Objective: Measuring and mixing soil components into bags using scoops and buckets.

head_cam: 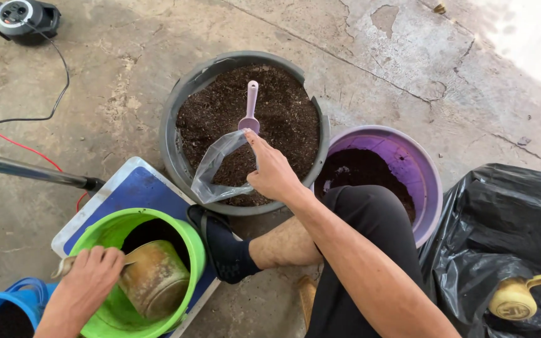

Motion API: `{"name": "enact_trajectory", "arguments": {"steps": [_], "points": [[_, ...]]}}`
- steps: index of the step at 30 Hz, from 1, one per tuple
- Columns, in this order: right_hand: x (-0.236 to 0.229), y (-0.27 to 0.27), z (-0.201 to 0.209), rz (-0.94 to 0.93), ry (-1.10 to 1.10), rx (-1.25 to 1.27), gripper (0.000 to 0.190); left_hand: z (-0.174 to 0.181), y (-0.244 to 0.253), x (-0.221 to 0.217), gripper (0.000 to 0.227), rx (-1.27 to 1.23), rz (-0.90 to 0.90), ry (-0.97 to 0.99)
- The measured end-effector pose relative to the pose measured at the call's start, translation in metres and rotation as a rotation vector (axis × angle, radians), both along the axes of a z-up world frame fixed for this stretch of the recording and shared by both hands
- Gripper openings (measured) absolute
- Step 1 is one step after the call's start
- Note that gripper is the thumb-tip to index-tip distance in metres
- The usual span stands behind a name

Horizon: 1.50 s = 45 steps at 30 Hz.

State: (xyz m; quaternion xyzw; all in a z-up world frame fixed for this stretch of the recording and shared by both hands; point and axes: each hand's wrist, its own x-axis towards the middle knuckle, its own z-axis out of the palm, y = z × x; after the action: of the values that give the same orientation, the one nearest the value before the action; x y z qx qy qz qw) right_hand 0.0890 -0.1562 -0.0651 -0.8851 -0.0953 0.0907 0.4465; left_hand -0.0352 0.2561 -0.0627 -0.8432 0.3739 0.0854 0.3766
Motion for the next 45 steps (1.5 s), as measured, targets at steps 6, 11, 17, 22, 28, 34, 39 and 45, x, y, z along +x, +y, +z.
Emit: {"name": "enact_trajectory", "arguments": {"steps": [6,11,17,22,28,34,39,45], "points": [[0.005,0.001,-0.008,0.003,-0.006,-0.007,0.095,-0.041,-0.036,0.054,0.034,0.195,-0.235,0.118],[0.007,-0.005,-0.005,-0.011,0.005,-0.035,0.091,-0.114,0.015,0.032,0.023,0.255,-0.027,0.015],[0.010,-0.011,-0.007,-0.028,0.010,-0.059,0.090,-0.191,0.032,-0.058,0.014,0.072,0.783,-0.041],[0.009,-0.008,-0.014,-0.015,0.006,-0.105,0.092,-0.225,0.025,-0.079,0.024,-0.036,1.245,0.180],[0.008,-0.003,-0.001,-0.016,-0.006,-0.017,0.092,-0.245,0.008,-0.073,0.043,-0.152,1.637,0.478],[0.000,-0.002,-0.008,0.037,-0.037,-0.030,0.092,-0.247,0.002,-0.114,0.038,-0.014,0.907,-0.152],[0.000,0.000,-0.009,0.052,-0.049,-0.012,0.094,-0.269,-0.042,-0.077,0.024,0.058,1.186,-0.081],[0.003,-0.003,0.004,0.020,0.048,-0.012,0.095,-0.243,-0.043,-0.065,0.025,-0.214,1.417,0.307]]}}
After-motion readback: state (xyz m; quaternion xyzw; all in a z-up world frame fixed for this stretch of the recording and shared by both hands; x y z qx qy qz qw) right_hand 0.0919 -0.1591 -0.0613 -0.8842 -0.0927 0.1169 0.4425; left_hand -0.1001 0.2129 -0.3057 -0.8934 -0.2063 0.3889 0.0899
